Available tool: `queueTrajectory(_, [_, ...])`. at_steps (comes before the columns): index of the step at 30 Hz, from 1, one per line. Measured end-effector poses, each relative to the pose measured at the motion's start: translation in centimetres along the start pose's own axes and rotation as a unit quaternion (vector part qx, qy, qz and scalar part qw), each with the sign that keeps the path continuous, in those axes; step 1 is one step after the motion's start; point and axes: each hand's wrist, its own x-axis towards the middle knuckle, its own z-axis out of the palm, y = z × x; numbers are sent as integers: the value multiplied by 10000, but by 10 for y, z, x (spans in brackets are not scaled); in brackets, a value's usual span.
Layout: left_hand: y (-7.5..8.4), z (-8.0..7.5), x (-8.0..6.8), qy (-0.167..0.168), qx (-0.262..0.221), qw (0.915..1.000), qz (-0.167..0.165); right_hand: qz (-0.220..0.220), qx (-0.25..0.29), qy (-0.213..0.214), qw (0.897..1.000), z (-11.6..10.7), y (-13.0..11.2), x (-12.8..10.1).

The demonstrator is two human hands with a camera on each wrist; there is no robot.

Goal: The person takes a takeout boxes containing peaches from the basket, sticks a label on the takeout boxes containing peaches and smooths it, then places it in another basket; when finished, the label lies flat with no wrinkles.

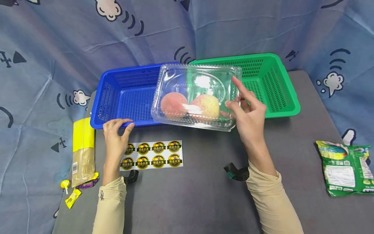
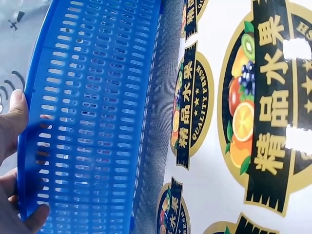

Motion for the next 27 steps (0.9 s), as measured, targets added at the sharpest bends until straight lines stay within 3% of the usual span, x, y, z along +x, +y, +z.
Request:
queueTrajectory(5, [-2, 1, -1, 48, 8, 10000, 77, 95, 318, -101, 9994, -22, -5, -16])
queueTrajectory(12, [-2, 1, -1, 21, 8, 10000, 51, 77, 37, -622, 9980, -55, -4, -40])
queueTrajectory(23, [-2, 1, 0, 45, 53, 9999, 74, 217, 136, -1180, 9927, -106, 6, -78])
queueTrajectory(27, [-1, 1, 0, 22, 43, 10000, 53, 317, 580, -1591, 9851, -126, 18, -87])
